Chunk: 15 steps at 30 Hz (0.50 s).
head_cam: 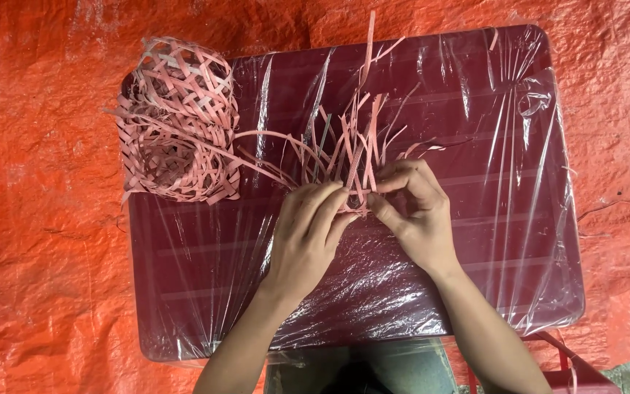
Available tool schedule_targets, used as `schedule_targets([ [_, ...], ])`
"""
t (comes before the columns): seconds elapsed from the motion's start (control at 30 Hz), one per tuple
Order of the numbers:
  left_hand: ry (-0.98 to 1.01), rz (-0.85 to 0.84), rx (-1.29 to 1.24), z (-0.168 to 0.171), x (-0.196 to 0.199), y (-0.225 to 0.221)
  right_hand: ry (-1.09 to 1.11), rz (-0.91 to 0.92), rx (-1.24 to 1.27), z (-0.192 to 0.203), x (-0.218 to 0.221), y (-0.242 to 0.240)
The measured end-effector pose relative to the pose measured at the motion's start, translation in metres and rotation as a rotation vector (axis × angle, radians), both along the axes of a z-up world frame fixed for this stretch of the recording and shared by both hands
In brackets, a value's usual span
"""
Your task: The person is weaving thin pink plastic strips together to form the base of a basket on a small table.
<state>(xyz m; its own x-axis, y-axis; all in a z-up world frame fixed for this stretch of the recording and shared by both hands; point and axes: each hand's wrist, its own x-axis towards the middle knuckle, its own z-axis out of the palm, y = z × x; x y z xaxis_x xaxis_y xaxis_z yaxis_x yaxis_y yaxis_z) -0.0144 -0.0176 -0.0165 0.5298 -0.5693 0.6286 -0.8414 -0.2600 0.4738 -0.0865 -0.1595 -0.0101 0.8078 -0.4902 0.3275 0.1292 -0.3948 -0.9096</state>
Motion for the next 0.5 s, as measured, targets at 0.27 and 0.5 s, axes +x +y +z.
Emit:
schedule_targets([
  [0.27,-0.009,0.001,0.004,-0.003,0.007,0.001,-0.047,-0.076,0.079,0.013,0.002,-0.001],
  [0.5,0.009,-0.015,0.01,-0.004,0.008,0.004,0.227,-0.147,0.199,0.001,0.001,-0.002],
])
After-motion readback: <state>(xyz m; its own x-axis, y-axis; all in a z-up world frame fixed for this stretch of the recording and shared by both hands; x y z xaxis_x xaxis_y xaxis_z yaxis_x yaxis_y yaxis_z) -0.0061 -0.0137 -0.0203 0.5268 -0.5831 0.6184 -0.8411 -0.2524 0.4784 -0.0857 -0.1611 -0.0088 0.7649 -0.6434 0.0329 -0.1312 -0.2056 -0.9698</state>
